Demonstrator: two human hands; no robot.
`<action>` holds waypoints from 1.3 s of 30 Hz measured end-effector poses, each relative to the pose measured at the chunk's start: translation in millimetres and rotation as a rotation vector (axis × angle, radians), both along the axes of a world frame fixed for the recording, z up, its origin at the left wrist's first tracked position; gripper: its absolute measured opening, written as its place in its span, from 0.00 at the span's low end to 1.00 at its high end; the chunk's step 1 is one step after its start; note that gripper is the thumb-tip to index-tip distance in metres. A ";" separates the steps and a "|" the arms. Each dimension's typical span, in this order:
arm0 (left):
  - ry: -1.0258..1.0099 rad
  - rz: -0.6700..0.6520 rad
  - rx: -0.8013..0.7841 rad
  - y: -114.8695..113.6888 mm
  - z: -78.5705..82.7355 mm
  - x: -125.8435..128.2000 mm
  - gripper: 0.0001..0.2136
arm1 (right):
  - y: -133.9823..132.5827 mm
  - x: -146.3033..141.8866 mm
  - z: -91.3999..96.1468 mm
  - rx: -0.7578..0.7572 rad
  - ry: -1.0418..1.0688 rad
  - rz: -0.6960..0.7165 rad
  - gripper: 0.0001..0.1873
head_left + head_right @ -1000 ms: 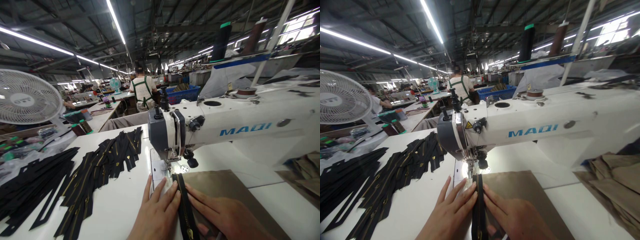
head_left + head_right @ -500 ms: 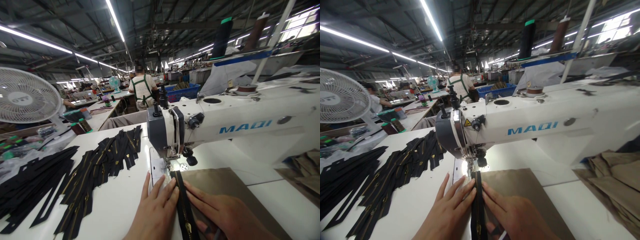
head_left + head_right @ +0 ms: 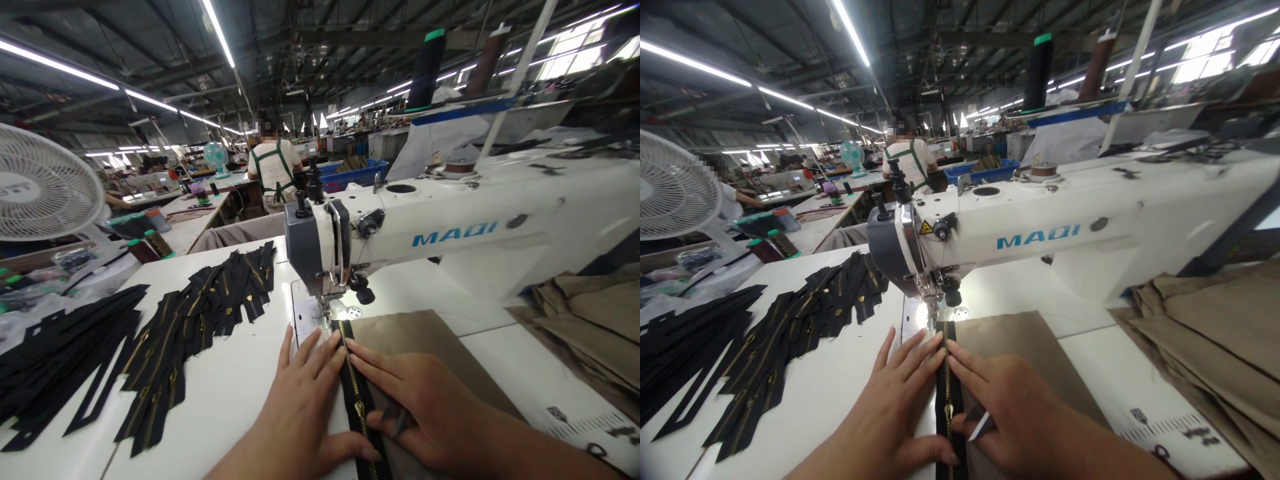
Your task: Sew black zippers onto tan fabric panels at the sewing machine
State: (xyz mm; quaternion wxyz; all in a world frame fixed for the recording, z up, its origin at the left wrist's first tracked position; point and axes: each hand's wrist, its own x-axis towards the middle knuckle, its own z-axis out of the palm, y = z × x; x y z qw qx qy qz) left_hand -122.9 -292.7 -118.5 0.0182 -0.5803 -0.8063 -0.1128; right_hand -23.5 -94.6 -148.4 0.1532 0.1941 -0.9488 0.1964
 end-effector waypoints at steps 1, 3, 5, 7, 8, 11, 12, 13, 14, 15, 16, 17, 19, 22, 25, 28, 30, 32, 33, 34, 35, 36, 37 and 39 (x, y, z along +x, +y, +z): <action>-0.006 0.009 -0.004 -0.2 -0.1 0.6 0.44 | 0.0 0.6 -0.5 0.012 0.001 -0.002 0.30; -0.020 0.019 -0.016 -0.3 -0.8 1.3 0.45 | 0.3 1.2 -1.0 0.028 0.001 0.003 0.29; -0.038 0.028 -0.027 -0.1 -0.6 1.9 0.45 | 0.9 1.0 -0.6 0.023 -0.007 0.009 0.30; -0.055 0.038 -0.035 0.4 0.9 2.5 0.46 | 1.4 0.5 0.5 0.005 -0.020 0.011 0.31; -0.065 0.043 -0.042 0.5 2.2 2.8 0.45 | 1.7 0.2 1.3 -0.002 -0.025 0.014 0.31; -0.106 0.050 -0.075 0.4 6.1 3.0 0.44 | 2.5 0.2 3.4 -0.005 -0.017 0.012 0.31; -0.124 0.051 -0.089 0.2 7.1 2.7 0.44 | 2.8 0.3 3.8 0.002 -0.013 0.007 0.31; -0.142 0.054 -0.100 0.0 7.9 2.5 0.44 | 3.0 0.4 4.0 0.010 -0.011 0.000 0.31; -0.157 0.059 -0.108 -0.1 8.5 2.3 0.44 | 3.2 0.6 4.0 0.017 -0.011 -0.006 0.31; -0.171 0.064 -0.116 0.0 9.0 2.3 0.44 | 3.4 0.8 4.0 0.020 -0.012 -0.009 0.30; -0.184 0.071 -0.122 0.2 9.6 2.5 0.45 | 3.4 1.0 3.9 0.021 -0.013 -0.011 0.30; -0.195 0.079 -0.125 0.6 10.1 3.0 0.46 | 3.4 1.2 3.8 0.020 -0.012 -0.011 0.30; -0.213 0.101 -0.135 2.0 11.6 4.5 0.47 | 3.2 1.6 4.2 0.023 -0.009 -0.010 0.30; -0.221 0.139 -0.154 4.3 13.7 7.6 0.47 | 2.8 2.2 5.7 0.030 -0.007 -0.018 0.29; -0.218 0.163 -0.163 5.9 14.6 9.7 0.46 | 2.8 2.7 6.4 0.021 -0.006 -0.021 0.28; -0.217 0.168 -0.163 6.7 14.4 10.2 0.45 | 3.0 2.4 5.1 0.019 -0.003 -0.014 0.28; -0.219 0.165 -0.161 6.6 14.1 9.9 0.45 | 3.1 1.7 3.8 0.020 -0.001 -0.010 0.28; -0.218 0.162 -0.154 6.3 13.8 9.7 0.45 | 3.2 0.8 2.8 0.017 0.003 -0.008 0.28; -0.216 0.162 -0.149 6.0 13.7 9.6 0.45 | 3.3 0.5 2.5 0.017 0.004 -0.009 0.28; -0.214 0.163 -0.144 5.8 13.7 9.7 0.45 | 3.4 0.2 2.3 0.021 0.003 -0.009 0.28; -0.211 0.164 -0.140 5.7 13.5 9.7 0.45 | 3.6 0.0 2.1 0.027 0.000 -0.009 0.28; -0.208 0.164 -0.137 5.6 13.3 9.8 0.45 | 3.8 -0.2 2.0 0.032 -0.005 -0.008 0.28; -0.203 0.165 -0.134 5.5 13.0 9.8 0.45 | 4.1 -0.3 1.8 0.036 -0.010 -0.008 0.28; -0.193 0.164 -0.130 5.8 12.0 9.6 0.45 | 4.6 -0.3 1.4 0.037 -0.013 -0.009 0.27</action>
